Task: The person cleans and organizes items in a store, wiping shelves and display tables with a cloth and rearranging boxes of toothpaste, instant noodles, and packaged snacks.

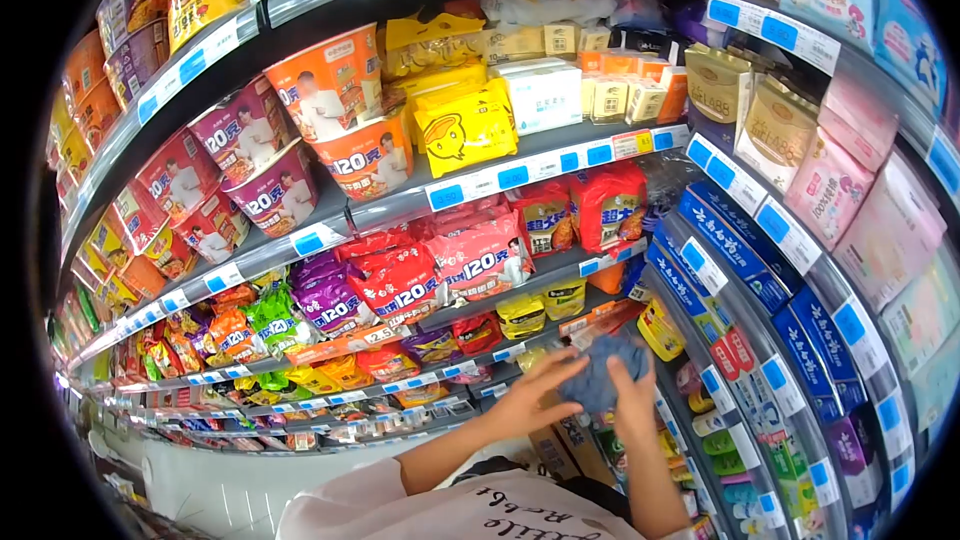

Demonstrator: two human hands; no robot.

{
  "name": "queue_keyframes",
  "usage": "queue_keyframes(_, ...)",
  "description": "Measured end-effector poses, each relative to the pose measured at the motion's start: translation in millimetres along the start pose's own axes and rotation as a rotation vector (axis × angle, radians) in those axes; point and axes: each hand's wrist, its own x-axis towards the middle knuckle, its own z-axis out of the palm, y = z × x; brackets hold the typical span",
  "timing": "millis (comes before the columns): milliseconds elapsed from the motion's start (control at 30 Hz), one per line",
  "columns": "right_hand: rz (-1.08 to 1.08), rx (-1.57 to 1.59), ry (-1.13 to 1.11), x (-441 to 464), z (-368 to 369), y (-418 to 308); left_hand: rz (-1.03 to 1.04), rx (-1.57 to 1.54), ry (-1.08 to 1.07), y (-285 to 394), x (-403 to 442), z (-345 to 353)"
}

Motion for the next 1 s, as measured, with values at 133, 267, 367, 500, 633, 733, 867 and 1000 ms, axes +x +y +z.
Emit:
queue_keyframes(133,-0.539,-0.348,-0.082,82.3,53.1,-71.3,0.031,0.21,0.126,25.5,23.9,-57.7)
queue_keyframes(267,-0.922,-0.751,-0.097,156.0,131.1,-141.8,0.193,0.679,0.278,50.8,64.2,-117.0)
queue_keyframes(367,-1.118,-1.084,-0.043,210.1,164.2,-143.5,0.267,0.802,0.396,62.5,98.5,-153.9)
queue_keyframes(500,-0.75,-1.473,0.08,218.9,197.7,-145.2,0.308,1.02,0.432,47.3,132.2,-190.5)
queue_keyframes(633,-0.852,-1.387,-0.205,221.5,213.4,-140.7,0.277,1.13,0.378,23.9,154.4,-206.4)
queue_keyframes(733,-0.839,-1.271,-0.363,214.4,220.3,-137.5,0.276,1.203,0.396,16.4,159.4,-206.3)
queue_keyframes(867,-0.849,-1.218,-0.037,226.7,207.3,-153.4,0.286,1.169,0.401,12.1,158.4,-208.4)
queue_keyframes(1000,-0.827,-1.345,-0.042,229.7,208.4,-139.6,0.296,1.171,0.42,11.2,158.0,-206.9)
